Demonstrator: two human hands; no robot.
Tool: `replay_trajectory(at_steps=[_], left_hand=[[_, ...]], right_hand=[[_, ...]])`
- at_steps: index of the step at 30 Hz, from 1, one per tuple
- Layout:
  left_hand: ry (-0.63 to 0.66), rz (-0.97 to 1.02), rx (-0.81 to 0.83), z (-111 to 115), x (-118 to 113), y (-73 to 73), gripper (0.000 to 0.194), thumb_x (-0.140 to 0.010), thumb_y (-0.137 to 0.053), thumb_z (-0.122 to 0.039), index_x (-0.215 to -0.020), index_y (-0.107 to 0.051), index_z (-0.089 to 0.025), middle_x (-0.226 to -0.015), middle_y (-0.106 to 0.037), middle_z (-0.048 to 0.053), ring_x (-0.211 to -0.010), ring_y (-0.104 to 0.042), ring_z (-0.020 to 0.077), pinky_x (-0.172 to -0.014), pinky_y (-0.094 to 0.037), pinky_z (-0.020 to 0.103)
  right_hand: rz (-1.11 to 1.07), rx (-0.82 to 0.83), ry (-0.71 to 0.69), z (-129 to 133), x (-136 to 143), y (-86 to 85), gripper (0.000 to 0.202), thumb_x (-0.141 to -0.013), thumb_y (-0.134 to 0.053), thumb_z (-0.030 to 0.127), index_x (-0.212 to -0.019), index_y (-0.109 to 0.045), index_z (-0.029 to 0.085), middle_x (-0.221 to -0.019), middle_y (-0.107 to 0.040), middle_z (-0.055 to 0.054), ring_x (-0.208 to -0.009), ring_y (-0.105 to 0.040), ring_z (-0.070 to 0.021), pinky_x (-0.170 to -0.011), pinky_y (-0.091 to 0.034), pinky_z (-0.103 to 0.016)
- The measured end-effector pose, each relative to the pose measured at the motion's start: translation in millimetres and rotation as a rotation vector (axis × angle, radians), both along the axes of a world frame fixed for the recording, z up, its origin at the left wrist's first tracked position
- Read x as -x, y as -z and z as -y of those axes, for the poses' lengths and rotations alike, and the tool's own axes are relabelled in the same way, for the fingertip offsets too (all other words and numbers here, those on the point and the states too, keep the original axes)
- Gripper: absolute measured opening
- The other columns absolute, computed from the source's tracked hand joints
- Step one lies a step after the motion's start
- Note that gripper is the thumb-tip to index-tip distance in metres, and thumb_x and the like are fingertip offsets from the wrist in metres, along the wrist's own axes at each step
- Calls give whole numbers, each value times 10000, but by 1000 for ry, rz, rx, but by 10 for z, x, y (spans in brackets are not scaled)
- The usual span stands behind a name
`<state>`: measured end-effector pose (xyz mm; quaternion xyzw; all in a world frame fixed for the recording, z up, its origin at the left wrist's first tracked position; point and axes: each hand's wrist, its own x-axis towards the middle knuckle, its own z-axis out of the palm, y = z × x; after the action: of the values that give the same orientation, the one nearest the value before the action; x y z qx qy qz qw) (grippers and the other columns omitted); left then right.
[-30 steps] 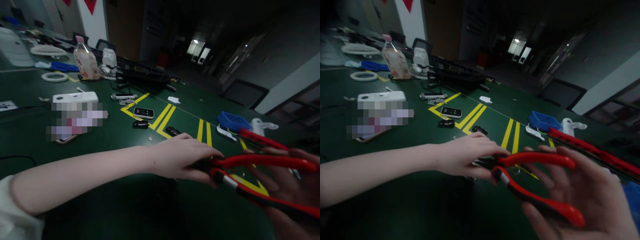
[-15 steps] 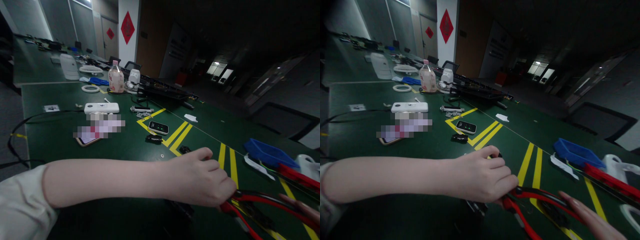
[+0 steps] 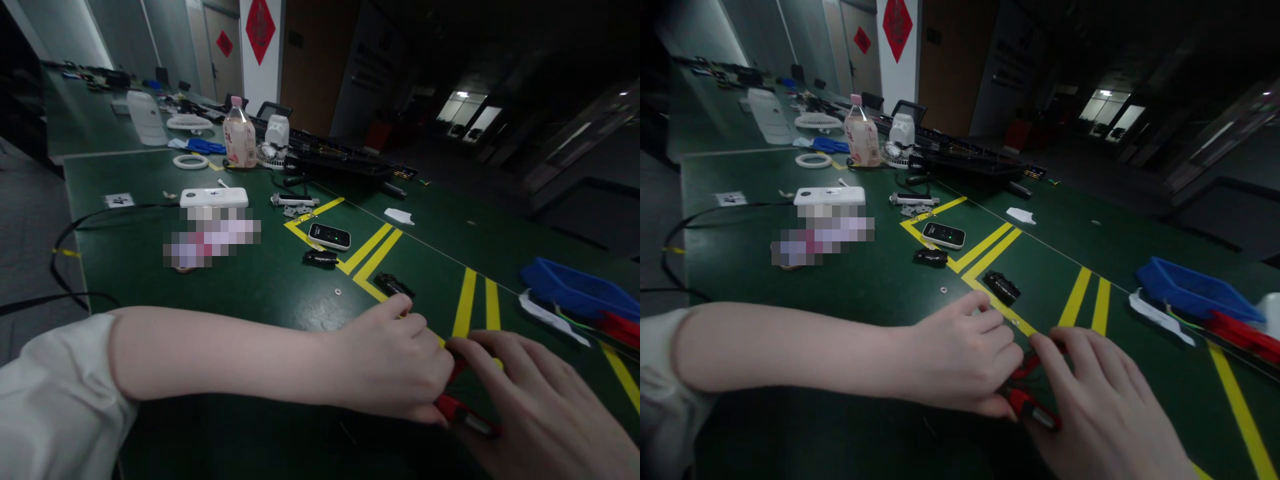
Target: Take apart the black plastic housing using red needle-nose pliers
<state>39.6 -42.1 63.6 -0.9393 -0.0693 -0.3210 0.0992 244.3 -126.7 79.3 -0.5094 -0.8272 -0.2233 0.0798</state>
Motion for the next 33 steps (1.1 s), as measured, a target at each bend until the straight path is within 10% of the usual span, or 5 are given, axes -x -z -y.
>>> replay_trajectory(at_steps=[8,14,23,28,33], left_hand=[[428,-396,-93,-683,434,-156,415,-1053,-282,-266,-1383,-528,-321,-1443,-564,7,-1171,-586,191,-844,-409,353],[675,-676,196,-826,156,-124,585,-955,-405,-79,-1281,-589,-528,-1488,-481,-194,-1299,-518,176,-1020,-434,344],[593,-737,100,-673,62,-120,622,-783,-565,69,-1013,-731,-485,-1330,-605,-167,-1254,-552,178,-948,-515,290],[545,-656,-162,-789,234,-83,395,-763,-722,-161,-1135,-707,-294,-1292,-646,40,-1031,-634,262,-768,-493,373],[394,-634,-13,-751,297,36,301,-840,-660,-352,-1071,-675,-158,-1025,-694,90,-872,-622,228,-688,-444,345]], right_hand=[[-218,54,278,102,-433,235,316,-793,-625,408,-1055,-470,325,-970,-618,-130,-884,-622,-408,-669,-511,-580],[-254,-14,308,231,-627,378,339,-793,-605,498,-1072,-509,330,-951,-604,-112,-861,-597,-361,-616,-496,-502],[-333,-139,125,233,-330,530,287,-854,-573,324,-1094,-539,171,-1057,-611,-149,-963,-609,-334,-723,-522,-467],[-434,-106,15,151,-181,577,178,-868,-620,219,-1022,-532,206,-941,-610,-71,-823,-627,-223,-684,-543,-368],[-466,-76,-64,45,-62,533,157,-869,-648,259,-959,-526,221,-919,-598,-62,-898,-626,-246,-799,-553,-433]])
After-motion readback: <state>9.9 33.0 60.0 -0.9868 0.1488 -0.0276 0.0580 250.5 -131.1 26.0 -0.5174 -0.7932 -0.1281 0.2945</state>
